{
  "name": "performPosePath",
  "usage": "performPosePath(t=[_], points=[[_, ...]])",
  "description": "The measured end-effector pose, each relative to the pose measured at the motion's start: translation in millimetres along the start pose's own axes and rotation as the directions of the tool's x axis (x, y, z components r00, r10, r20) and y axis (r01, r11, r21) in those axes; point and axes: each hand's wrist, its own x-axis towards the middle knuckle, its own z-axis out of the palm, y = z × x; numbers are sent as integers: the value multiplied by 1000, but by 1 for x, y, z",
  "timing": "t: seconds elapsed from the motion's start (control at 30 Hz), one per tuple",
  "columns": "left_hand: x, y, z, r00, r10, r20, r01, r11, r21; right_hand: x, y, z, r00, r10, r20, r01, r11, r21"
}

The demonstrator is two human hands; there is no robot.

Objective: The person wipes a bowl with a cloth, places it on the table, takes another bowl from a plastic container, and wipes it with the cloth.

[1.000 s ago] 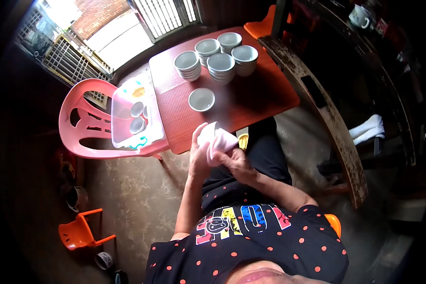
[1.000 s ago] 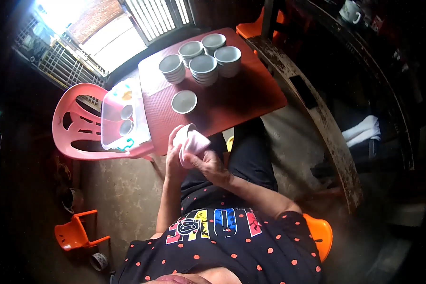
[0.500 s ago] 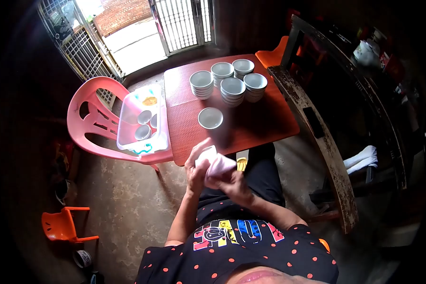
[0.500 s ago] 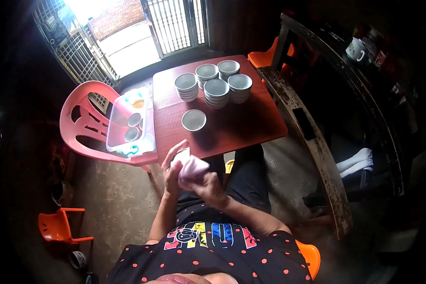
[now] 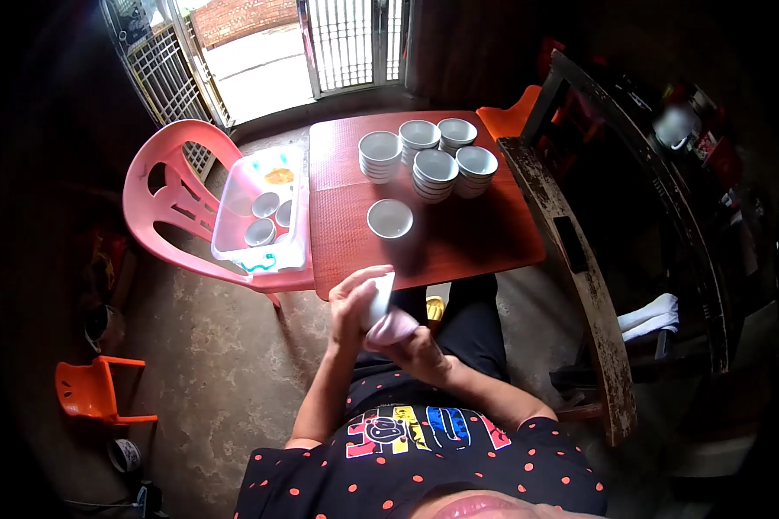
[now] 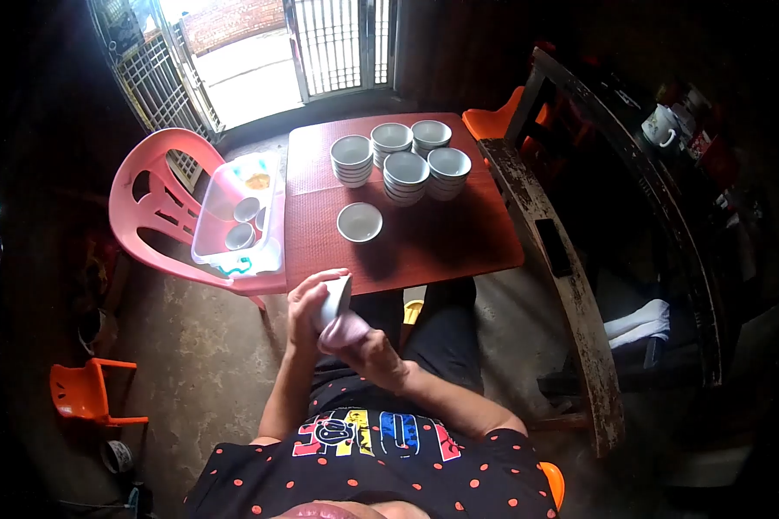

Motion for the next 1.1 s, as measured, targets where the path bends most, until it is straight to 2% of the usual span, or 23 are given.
performPosePath(t=[0.03, 0.07, 0.2, 0.27, 0.33, 0.4, 0.47, 0.5, 0.57, 0.6, 0.63, 0.67, 0.7, 0.73, 0.8, 0.83, 0.87, 0.9, 0.93, 0.97, 1.0, 1.03, 1.1], points=[[0, 8, 1, 997, -72, 30, 74, 995, -65, 4, 11, -5, 976, -205, 70, 217, 920, -327], [1, 13, 1, 987, -145, 69, 153, 980, -126, 14, 15, -14, 910, -362, 203, 408, 692, -595], [5, 6, 5, 943, -319, 97, 324, 810, -488, 21, -25, -26, 953, -214, 216, 298, 791, -534], [10, -10, 3, 892, -439, 106, 426, 742, -518, 15, -12, -21, 914, -276, 298, 354, 901, -249], [13, -23, 3, 861, -484, 158, 480, 667, -570, 19, -7, -27, 910, -283, 303, 389, 839, -381], [14, -24, 4, 886, -450, 114, 428, 698, -573, 18, -3, -32, 931, -160, 329, 317, 802, -507], [7, -4, 10, 929, -342, 137, 362, 779, -512, 19, -9, -31, 915, -246, 319, 389, 745, -541], [8, -7, 6, 932, -339, 129, 356, 783, -510, 18, -12, -29, 919, -300, 254, 388, 796, -465], [10, -18, 2, 941, -320, 114, 330, 784, -526, 1, 5, -30, 964, 48, 262, -79, 991, 107], [8, -18, 7, 948, -317, 29, 284, 802, -526, 2, 0, -31, 926, 230, 300, -348, 829, 438], [8, -24, 3, 954, -299, 16, 268, 828, -492, 6, -5, -30, 965, 197, 173, -250, 889, 382], [9, -23, 4, 961, -275, 6, 247, 854, -458, 9, -2, -23, 941, 255, 222, -332, 820, 466], [8, -19, 2, 952, -305, 20, 281, 848, -450, 14, 0, -25, 986, 38, 162, -57, 992, 113], [7, -15, 3, 953, -298, 47, 284, 832, -478, 19, 0, -26, 964, -188, 187, 234, 936, -264], [7, -8, -3, 972, -235, 10, 221, 896, -386, 22, -16, -25, 971, -197, 136, 234, 900, -369], [6, -6, -2, 982, -186, -30, 167, 932, -323, 12, -13, -19, 992, 56, 116, -37, 986, -161], [3, -2, 2, 988, -138, -66, 117, 960, -253, 4, -12, -13, 940, 306, 148, -317, 947, 56], [1, -1, 5, 991, -90, -97, 71, 981, -181, 0, -9, -7, 859, 470, 203, -508, 737, 446], [-1, -3, 7, 988, -32, -151, 26, 999, -40, 4, -2, -1, 894, 441, 82, -379, 646, 663], [1, -15, 9, 949, 275, -155, -238, 945, 225, 16, -11, -6, 854, 515, 72, -372, 507, 778], [2, -26, 12, 830, 552, -76, -459, 755, 468, 30, -24, -13, 808, 584, 79, -342, 356, 870], [-2, -22, 19, 815, 579, -39, -478, 709, 519, 40, -35, -19, 766, 641, 47, -362, 371, 855], [-1, -27, 16, 817, 571, -80, -479, 750, 456, 30, -12, -1, 838, 541, -70, -387, 680, 622]])
